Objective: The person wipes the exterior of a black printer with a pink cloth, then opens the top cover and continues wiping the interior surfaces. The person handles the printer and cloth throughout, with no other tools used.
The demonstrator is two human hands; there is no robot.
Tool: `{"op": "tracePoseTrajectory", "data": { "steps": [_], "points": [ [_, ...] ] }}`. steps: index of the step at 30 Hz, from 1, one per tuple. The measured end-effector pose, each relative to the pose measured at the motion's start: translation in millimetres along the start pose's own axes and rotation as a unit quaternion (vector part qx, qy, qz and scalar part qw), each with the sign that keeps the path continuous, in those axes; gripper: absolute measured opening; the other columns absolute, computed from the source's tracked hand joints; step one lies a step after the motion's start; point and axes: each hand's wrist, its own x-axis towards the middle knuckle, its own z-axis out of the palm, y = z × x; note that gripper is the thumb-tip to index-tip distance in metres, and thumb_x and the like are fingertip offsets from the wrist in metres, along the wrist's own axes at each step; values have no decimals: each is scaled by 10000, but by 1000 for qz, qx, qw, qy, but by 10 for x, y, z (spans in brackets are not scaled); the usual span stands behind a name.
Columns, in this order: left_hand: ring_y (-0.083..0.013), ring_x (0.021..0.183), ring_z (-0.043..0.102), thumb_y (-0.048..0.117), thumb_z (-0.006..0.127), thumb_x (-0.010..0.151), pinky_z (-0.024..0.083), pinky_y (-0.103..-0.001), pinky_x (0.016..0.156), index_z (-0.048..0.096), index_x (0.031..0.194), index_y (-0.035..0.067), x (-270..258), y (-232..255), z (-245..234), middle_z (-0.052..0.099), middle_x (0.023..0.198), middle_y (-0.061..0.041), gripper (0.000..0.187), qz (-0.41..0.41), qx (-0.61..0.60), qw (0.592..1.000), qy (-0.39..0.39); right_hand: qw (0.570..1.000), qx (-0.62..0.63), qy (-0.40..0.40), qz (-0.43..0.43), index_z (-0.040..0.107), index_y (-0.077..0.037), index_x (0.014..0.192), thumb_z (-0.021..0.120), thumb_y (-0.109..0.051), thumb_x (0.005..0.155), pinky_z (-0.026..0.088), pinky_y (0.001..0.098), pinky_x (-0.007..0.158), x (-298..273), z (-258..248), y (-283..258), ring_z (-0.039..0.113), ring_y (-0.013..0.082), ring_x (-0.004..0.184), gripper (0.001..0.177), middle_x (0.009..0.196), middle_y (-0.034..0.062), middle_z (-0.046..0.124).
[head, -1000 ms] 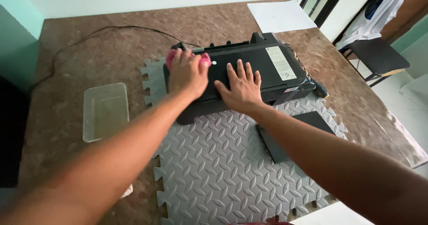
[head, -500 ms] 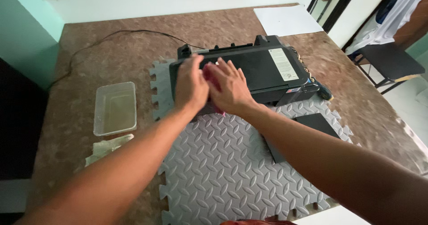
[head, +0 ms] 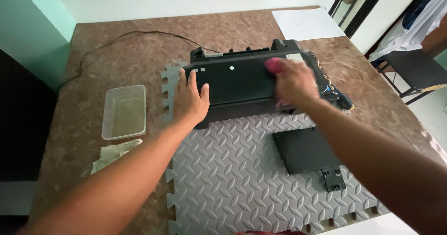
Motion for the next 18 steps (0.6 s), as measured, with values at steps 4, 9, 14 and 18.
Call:
{"op": "tracePoseTrajectory", "data": {
  "steps": [4,9,14,18],
  "points": [
    [-482,1455,335,378,548,1029,338,-509,1176,362,1540,-17,-11,1,7,241,1622,-319,672,16,14,1000,-2,977,6,-18,212,564,-123,1407,479,-220,1043,501,491,963,137,-82,420,608,365,1107,386,1228,203,632],
    [-499,1451,320,362,543,1040,332,-520,1161,341,1541,-45,8,3,15,226,1606,-346,677,22,28,999,-4,979,-90,-23,183,514,-83,1426,572,-195,936,364,569,996,280,94,347,535,373,1160,506,1262,218,596],
    [-493,1459,324,361,549,1033,341,-515,1170,361,1539,-14,-21,11,-13,245,1623,-313,657,13,15,1000,-7,998,5,64,-12,543,-52,1397,549,-235,974,359,576,1071,219,426,-212,532,350,1258,461,1322,190,614],
    [-485,1446,338,367,546,1022,351,-511,1161,363,1538,-11,-19,30,-30,245,1630,-312,665,6,-6,1000,-7,991,12,73,-109,546,-46,1407,547,-214,1000,309,584,1115,65,497,-385,546,337,1251,441,1326,171,625]
  ]
}}
